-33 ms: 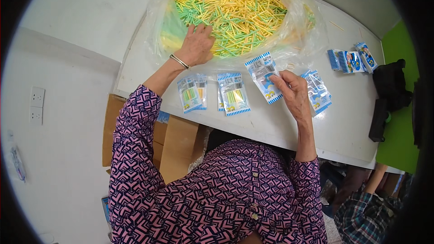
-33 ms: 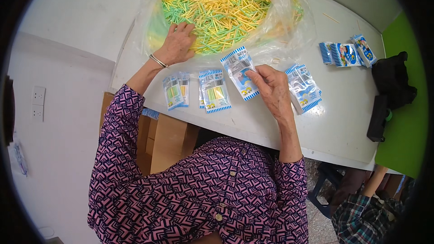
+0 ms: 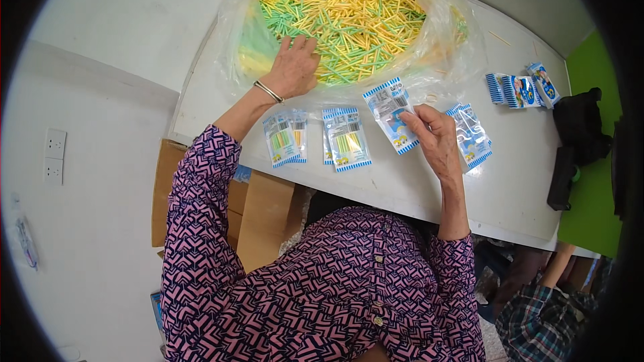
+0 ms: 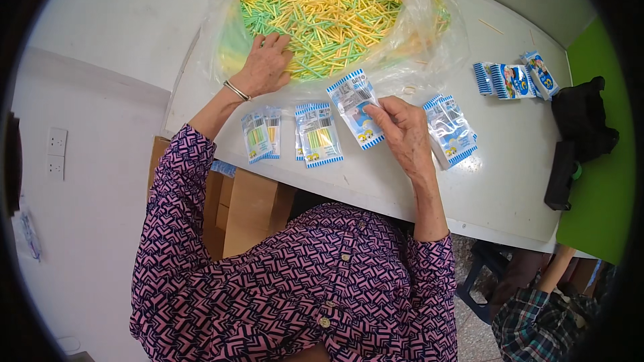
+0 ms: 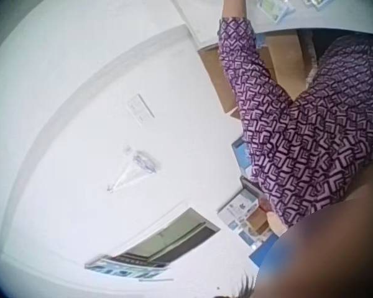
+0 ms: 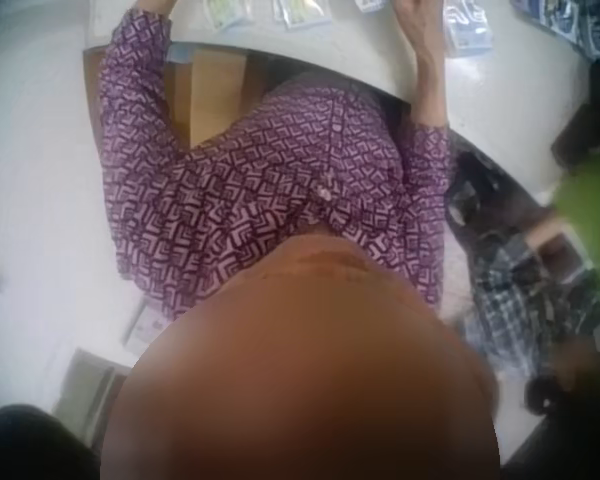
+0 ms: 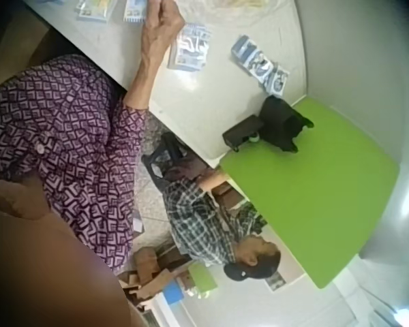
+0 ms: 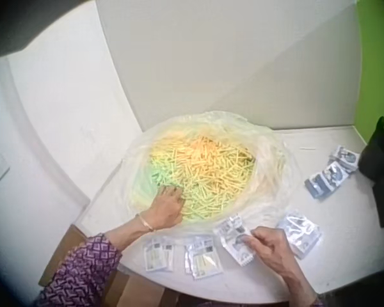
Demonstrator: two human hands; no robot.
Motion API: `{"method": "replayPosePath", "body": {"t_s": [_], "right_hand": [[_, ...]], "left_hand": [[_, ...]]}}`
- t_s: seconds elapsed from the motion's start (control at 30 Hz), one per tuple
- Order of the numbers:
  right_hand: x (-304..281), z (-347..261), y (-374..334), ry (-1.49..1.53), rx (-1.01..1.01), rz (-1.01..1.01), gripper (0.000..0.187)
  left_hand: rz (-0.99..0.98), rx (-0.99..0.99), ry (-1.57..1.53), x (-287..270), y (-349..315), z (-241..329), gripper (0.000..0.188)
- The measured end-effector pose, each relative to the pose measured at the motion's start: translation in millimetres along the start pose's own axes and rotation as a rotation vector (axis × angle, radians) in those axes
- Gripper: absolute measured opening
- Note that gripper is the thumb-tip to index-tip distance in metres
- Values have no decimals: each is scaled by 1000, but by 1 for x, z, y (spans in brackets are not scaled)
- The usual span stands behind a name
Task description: Packing small yellow and green straws into individual plastic packets.
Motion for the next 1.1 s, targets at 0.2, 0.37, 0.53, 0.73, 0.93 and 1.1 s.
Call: {"method": "replayPosePath", "body": {"t_s": [0.2, 0.37, 0.53, 0.73, 0.93, 1.1], "right_hand": [[0, 2, -5, -4, 16, 1, 29], [2, 5, -6, 28, 20, 9, 30], [-1, 9, -6, 19, 47, -9, 29], [1, 12, -1, 107, 103, 38, 28], [10, 3, 22, 324, 120, 166, 24], [42, 19, 67, 790, 21, 420, 17]], "left_hand": [[229, 62, -46, 11, -5, 3, 15], [255, 36, -119, 22, -8, -8, 18], [188, -156, -481, 20, -3, -28, 19], [16, -379, -968, 7, 14, -44, 27], [-10, -465, -1407, -23, 38, -34, 26], [-348, -663, -2415, 9, 63, -10, 24]]}}
Point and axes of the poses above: each hand's wrist, its own y-axis towards the middle knuckle, its own x-axis out of the palm, z = x × y, the point moved 5 cm from there along y, towards the middle knuckle, and after that the axes turned 14 degrees about -x, right-handed, at the moved point
